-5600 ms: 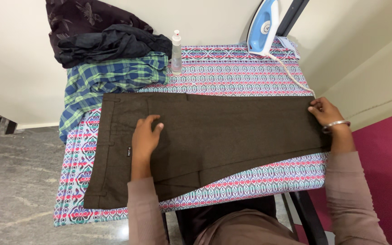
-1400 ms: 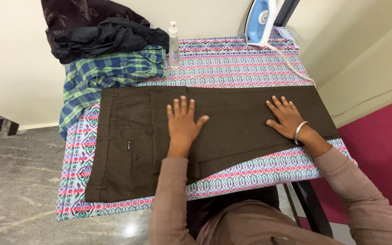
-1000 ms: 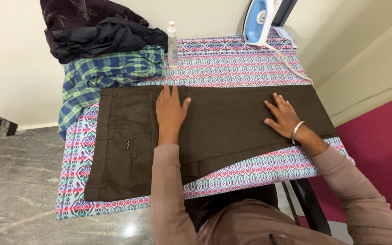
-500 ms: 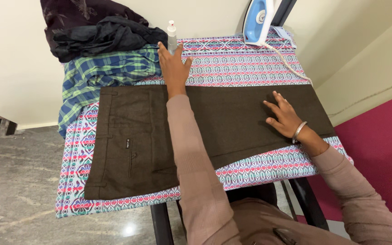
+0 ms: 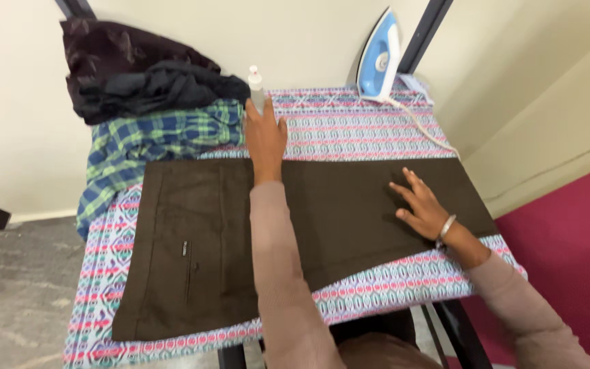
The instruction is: The person irons a pair of dark brown trousers laid flat on an ironing board. They use a blue and white electric iron to smooth the fabric, periodically adjusting the trousers with their left hand. The person also sprays the trousers with a liquid from a clear bottle before continuing to iron.
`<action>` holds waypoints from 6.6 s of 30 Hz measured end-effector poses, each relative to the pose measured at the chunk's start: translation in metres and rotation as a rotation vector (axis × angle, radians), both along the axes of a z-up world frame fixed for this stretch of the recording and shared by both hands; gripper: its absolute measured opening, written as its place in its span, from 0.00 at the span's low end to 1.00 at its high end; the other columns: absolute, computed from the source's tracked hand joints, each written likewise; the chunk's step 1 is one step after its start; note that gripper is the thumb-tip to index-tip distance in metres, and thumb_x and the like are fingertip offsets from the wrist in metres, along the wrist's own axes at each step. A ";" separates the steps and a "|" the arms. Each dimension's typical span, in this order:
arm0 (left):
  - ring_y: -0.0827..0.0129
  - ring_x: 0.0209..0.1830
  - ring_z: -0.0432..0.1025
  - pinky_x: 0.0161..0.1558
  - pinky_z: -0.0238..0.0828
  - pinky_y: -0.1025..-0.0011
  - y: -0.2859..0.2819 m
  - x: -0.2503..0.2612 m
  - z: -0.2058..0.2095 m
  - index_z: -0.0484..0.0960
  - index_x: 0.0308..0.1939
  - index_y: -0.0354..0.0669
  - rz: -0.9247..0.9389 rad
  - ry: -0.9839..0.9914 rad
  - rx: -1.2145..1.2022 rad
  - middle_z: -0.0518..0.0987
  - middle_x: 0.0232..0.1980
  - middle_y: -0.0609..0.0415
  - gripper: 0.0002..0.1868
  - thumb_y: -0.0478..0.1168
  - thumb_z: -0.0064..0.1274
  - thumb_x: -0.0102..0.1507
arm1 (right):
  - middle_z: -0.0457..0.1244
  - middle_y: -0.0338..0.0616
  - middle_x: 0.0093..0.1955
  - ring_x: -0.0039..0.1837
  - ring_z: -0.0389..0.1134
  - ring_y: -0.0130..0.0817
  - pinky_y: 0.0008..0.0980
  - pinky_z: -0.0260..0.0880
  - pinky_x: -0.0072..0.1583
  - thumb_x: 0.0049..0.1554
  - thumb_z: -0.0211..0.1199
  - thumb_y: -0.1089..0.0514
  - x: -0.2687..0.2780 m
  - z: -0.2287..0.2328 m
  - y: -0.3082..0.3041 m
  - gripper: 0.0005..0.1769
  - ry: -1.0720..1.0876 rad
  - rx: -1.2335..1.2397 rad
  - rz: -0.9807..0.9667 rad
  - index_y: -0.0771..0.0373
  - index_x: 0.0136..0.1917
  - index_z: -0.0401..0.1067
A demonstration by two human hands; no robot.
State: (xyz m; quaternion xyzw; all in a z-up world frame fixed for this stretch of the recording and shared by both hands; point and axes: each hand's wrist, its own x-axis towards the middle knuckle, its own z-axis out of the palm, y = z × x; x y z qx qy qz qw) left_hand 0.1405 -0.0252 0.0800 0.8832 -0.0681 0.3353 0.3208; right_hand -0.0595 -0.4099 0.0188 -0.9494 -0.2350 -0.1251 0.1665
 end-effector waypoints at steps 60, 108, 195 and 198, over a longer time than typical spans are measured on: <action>0.47 0.72 0.64 0.70 0.57 0.49 0.092 -0.164 -0.029 0.81 0.58 0.39 -0.197 0.024 0.102 0.78 0.61 0.44 0.21 0.46 0.59 0.65 | 0.63 0.49 0.43 0.39 0.68 0.50 0.48 0.69 0.39 0.64 0.58 0.53 0.046 0.120 0.169 0.28 -0.096 -0.291 0.062 0.41 0.77 0.61; 0.47 0.72 0.64 0.69 0.58 0.50 0.086 -0.167 -0.024 0.80 0.59 0.39 -0.222 0.013 0.078 0.76 0.63 0.43 0.21 0.44 0.59 0.65 | 0.63 0.46 0.44 0.42 0.70 0.49 0.46 0.72 0.42 0.63 0.53 0.48 -0.051 0.114 0.046 0.26 0.069 -0.401 -0.239 0.37 0.74 0.62; 0.50 0.43 0.79 0.42 0.74 0.55 -0.032 -0.153 0.046 0.79 0.45 0.42 -0.485 0.074 -0.289 0.83 0.43 0.47 0.21 0.48 0.69 0.55 | 0.64 0.48 0.67 0.69 0.65 0.36 0.38 0.64 0.73 0.67 0.62 0.53 -0.012 0.040 0.079 0.25 0.014 1.007 0.243 0.67 0.72 0.66; 0.50 0.43 0.79 0.42 0.75 0.56 -0.018 -0.120 0.042 0.79 0.46 0.42 -0.392 0.119 -0.326 0.84 0.45 0.47 0.21 0.46 0.69 0.56 | 0.64 0.50 0.67 0.70 0.65 0.41 0.39 0.64 0.73 0.65 0.63 0.56 -0.023 0.044 0.089 0.22 -0.045 0.807 0.299 0.67 0.69 0.68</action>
